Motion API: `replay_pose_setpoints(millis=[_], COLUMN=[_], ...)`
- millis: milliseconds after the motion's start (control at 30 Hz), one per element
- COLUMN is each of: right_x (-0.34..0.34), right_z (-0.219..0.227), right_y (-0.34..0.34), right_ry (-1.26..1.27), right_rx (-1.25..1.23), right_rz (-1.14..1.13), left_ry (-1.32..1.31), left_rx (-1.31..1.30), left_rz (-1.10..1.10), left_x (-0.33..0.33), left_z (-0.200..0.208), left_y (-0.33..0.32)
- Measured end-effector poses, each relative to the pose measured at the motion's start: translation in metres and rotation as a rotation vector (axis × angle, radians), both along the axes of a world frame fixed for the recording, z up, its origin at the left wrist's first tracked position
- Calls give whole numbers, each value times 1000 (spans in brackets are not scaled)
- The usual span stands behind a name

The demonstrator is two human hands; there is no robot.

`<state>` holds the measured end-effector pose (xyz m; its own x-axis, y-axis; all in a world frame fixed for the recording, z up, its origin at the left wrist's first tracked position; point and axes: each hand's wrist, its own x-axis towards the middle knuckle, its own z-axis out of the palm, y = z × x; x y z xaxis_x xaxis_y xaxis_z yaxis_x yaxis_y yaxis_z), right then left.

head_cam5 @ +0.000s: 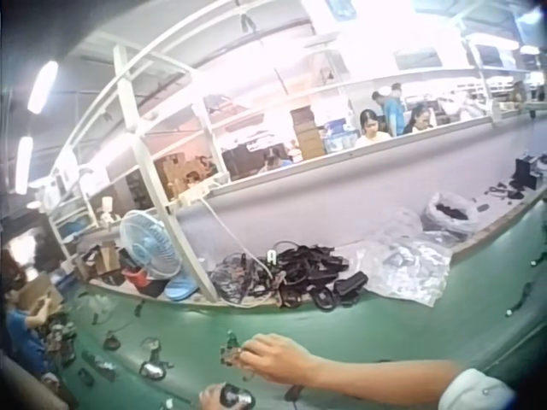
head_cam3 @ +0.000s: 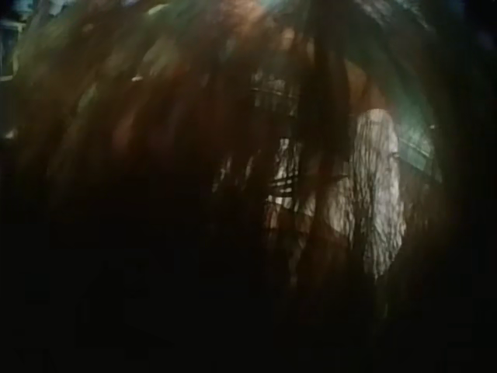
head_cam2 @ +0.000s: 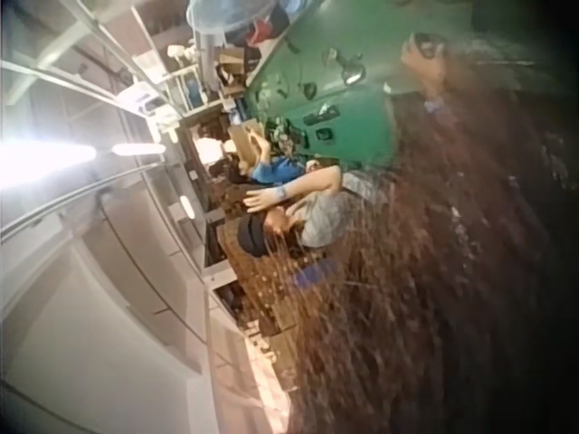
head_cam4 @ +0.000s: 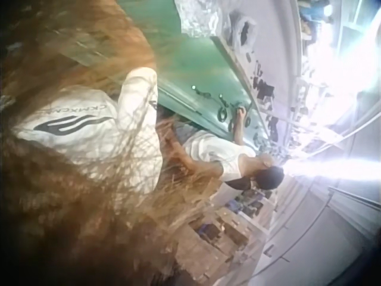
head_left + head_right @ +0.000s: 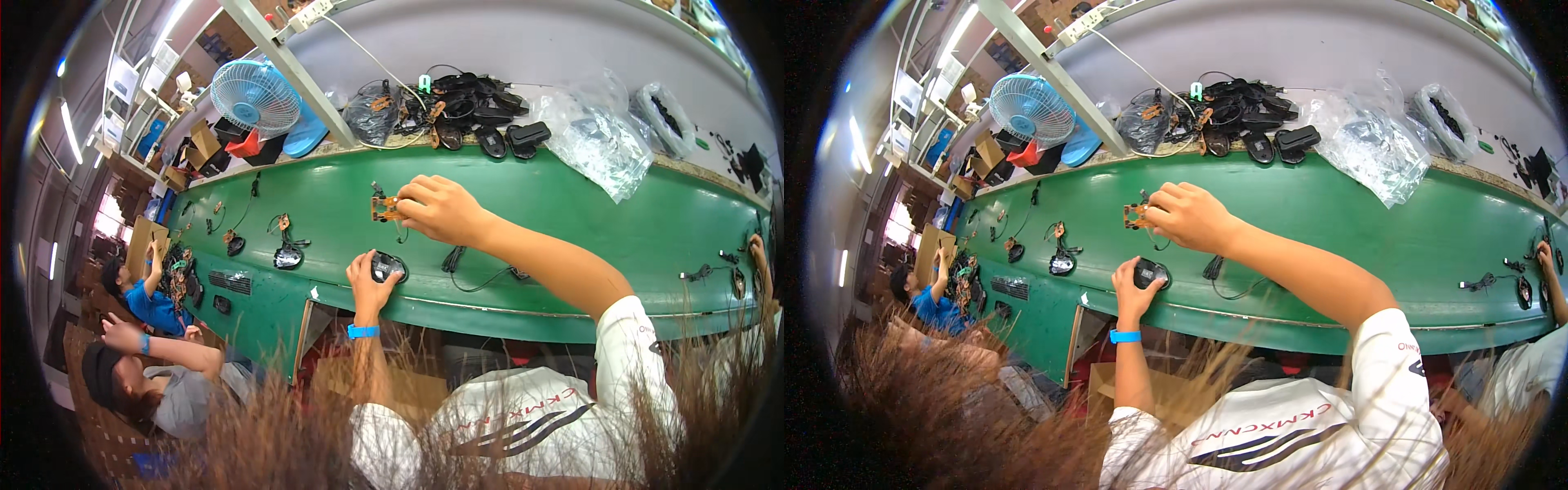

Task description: The person assembles computer mice along a conveyor belt by placing circuit boards with attached cables into mouse bottom shells by hand.

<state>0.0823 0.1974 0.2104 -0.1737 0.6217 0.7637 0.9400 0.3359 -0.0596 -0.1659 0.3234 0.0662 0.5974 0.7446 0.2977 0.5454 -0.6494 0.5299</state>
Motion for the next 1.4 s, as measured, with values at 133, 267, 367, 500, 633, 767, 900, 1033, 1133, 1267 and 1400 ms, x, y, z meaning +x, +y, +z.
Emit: replay_pose_setpoints(millis=[133, 267, 367, 500, 633, 767, 900, 1033, 1133, 1267, 1400], right_x=[-7, -8, -8, -6, -7, -5, -7, -8, -9, -8, -12], right_z=[8, 7, 6, 3, 4, 5, 2, 0, 1, 0, -2], right_y=[8, 10, 12, 13, 14, 11, 12, 11, 8, 6, 5], right_ry=[-2, 5, 8, 16, 21, 19, 33, 38, 46, 55, 79], right_rx=[12, 20, 23, 5, -9, -20, -12, -20, -20, -28, -18], right_rz=[5, 20, 14, 24, 17, 14, 18, 44, 32, 28, 57], left_ry=[73, 86, 51, -35, -50, -36, -47, -34, -32, -96, -364], left_rx=[-6, -55, -5, 67, 100, 112, 118, 128, 118, 119, -25], left_rz=[-35, -83, -27, 20, 46, 43, 40, 22, 20, 39, 51], left_x=[8, 1, 10, 37, 47, 51, 50, 52, 53, 50, 43], left_z=[11, 17, 9, -4, -4, -3, 1, 1, 3, 13, 19], left_y=[-20, -22, -28, -48, -58, -61, -62, -63, -65, -65, -52])
